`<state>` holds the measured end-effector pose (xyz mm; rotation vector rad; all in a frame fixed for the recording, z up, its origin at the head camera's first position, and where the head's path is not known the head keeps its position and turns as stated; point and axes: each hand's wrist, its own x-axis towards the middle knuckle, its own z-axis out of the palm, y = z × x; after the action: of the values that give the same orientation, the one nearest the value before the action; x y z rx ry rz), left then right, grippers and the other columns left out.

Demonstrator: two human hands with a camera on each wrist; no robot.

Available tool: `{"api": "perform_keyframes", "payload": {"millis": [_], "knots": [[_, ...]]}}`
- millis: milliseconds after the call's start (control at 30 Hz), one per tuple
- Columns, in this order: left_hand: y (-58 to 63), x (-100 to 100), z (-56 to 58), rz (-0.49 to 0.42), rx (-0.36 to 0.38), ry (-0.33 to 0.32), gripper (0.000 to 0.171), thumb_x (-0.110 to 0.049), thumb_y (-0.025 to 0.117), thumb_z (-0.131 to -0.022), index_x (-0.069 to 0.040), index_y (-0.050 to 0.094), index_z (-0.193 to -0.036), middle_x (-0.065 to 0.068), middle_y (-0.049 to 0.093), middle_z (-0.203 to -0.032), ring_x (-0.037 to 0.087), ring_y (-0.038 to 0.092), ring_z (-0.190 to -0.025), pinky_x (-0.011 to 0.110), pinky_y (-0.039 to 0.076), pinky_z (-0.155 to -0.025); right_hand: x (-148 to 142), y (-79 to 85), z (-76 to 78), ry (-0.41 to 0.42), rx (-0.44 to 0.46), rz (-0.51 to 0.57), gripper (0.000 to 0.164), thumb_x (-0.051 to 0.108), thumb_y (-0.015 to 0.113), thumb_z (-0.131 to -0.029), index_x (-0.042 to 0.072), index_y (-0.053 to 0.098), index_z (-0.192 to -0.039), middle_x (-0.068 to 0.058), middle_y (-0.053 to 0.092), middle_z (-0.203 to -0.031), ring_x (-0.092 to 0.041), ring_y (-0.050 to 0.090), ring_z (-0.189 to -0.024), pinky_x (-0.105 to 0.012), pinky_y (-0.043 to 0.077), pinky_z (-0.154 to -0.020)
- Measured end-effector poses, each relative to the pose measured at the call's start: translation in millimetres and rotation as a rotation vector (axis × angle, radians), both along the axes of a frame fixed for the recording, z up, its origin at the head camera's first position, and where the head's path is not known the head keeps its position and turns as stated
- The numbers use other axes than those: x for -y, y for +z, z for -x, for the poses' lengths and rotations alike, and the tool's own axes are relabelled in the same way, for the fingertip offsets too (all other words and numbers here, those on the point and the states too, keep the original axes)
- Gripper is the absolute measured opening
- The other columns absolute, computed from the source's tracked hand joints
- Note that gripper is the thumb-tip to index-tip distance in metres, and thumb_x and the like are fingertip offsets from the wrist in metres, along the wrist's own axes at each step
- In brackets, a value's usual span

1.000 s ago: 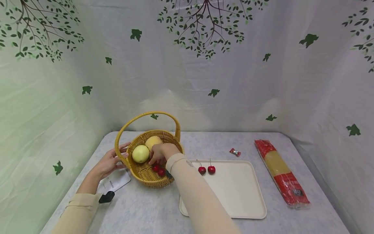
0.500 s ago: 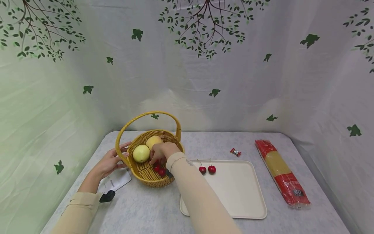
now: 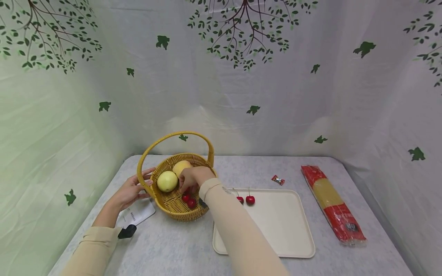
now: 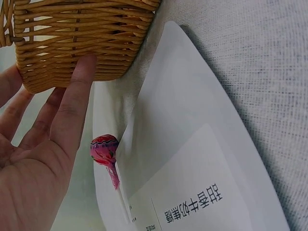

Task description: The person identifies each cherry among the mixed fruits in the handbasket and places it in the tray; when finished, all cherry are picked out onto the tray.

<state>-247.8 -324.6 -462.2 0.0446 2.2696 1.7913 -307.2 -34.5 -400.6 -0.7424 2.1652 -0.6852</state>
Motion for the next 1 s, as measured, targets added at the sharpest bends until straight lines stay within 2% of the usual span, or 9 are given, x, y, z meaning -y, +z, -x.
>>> {"api": "perform_keyframes", "payload": {"millis": [100, 200, 400, 567, 633, 733, 867, 1000], "knots": [[0.5, 0.1, 0.2, 0.001, 0.0, 0.002, 0.064, -0.017, 0.057, -0.113, -0.018, 0.031, -0.171, 0.026, 0.029, -0.171, 0.016, 0.065, -0.124, 0.044, 0.064, -0.099, -2.8, 2.6, 0.3, 0.007, -0.005, 0.0, 0.016, 0.015, 0.069, -0.106, 0.001, 0.068, -0.112, 0.001, 0.06, -0.093, -0.021, 0.058, -0.086, -0.044, 0.051, -0.088], [0.9, -0.2, 0.0, 0.004, 0.003, 0.003, 0.064, -0.017, 0.057, -0.112, -0.018, 0.031, -0.171, 0.026, 0.029, -0.171, 0.014, 0.066, -0.121, 0.044, 0.064, -0.099, -6.0, 4.6, 1.2, 0.013, -0.03, -0.018, 0.015, 0.016, 0.068, -0.107, 0.002, 0.068, -0.112, 0.0, 0.059, -0.094, -0.02, 0.057, -0.085, -0.044, 0.052, -0.089], [0.8, -1.1, -0.8, 0.001, 0.006, 0.0, 0.065, -0.016, 0.058, -0.112, -0.017, 0.032, -0.171, 0.025, 0.029, -0.172, 0.01, 0.067, -0.117, 0.045, 0.064, -0.099, -12.4, 5.2, 6.0, 0.016, -0.113, -0.069, 0.011, 0.02, 0.071, -0.105, 0.011, 0.07, -0.111, 0.001, 0.061, -0.104, -0.014, 0.061, -0.087, -0.046, 0.059, -0.097], [1.8, -0.9, -1.6, -0.001, 0.01, 0.003, 0.065, -0.017, 0.058, -0.112, -0.017, 0.031, -0.171, 0.024, 0.03, -0.172, 0.009, 0.068, -0.115, 0.042, 0.064, -0.098, -18.3, 4.7, 10.2, 0.02, -0.17, -0.1, 0.013, 0.024, 0.073, -0.104, 0.015, 0.071, -0.112, -0.001, 0.065, -0.108, -0.024, 0.072, -0.095, -0.046, 0.061, -0.094], [1.8, -0.7, -1.6, -0.001, 0.008, -0.001, 0.066, -0.018, 0.058, -0.112, -0.016, 0.03, -0.171, 0.025, 0.031, -0.172, 0.01, 0.068, -0.115, 0.042, 0.064, -0.098, -21.1, 4.6, 11.7, 0.022, -0.199, -0.12, 0.014, 0.027, 0.074, -0.103, 0.016, 0.071, -0.112, 0.0, 0.067, -0.108, -0.027, 0.076, -0.1, -0.044, 0.062, -0.093], [1.4, -0.5, -1.1, 0.0, 0.009, -0.002, 0.066, -0.019, 0.059, -0.112, -0.016, 0.029, -0.171, 0.025, 0.032, -0.172, 0.012, 0.068, -0.116, 0.042, 0.064, -0.099, -25.9, 5.9, 12.3, 0.037, -0.257, -0.146, 0.018, 0.029, 0.076, -0.102, 0.017, 0.074, -0.114, 0.002, 0.072, -0.11, -0.025, 0.078, -0.102, -0.04, 0.062, -0.092], [0.8, -0.3, -1.2, 0.002, 0.009, 0.001, 0.067, -0.019, 0.06, -0.112, -0.017, 0.03, -0.171, 0.025, 0.031, -0.172, 0.013, 0.068, -0.117, 0.042, 0.064, -0.099, -32.9, 10.6, 10.6, 0.069, -0.32, -0.161, 0.024, 0.029, 0.078, -0.1, 0.013, 0.077, -0.118, 0.0, 0.075, -0.113, -0.018, 0.076, -0.099, -0.032, 0.06, -0.088], [1.3, -0.6, -2.2, 0.001, 0.007, 0.0, 0.066, -0.02, 0.059, -0.112, -0.017, 0.03, -0.171, 0.025, 0.031, -0.172, 0.013, 0.067, -0.117, 0.042, 0.064, -0.099, -39.6, 15.1, 8.6, 0.091, -0.358, -0.165, 0.031, 0.03, 0.08, -0.099, 0.009, 0.078, -0.122, -0.002, 0.076, -0.116, -0.014, 0.071, -0.098, -0.029, 0.058, -0.085]]}}
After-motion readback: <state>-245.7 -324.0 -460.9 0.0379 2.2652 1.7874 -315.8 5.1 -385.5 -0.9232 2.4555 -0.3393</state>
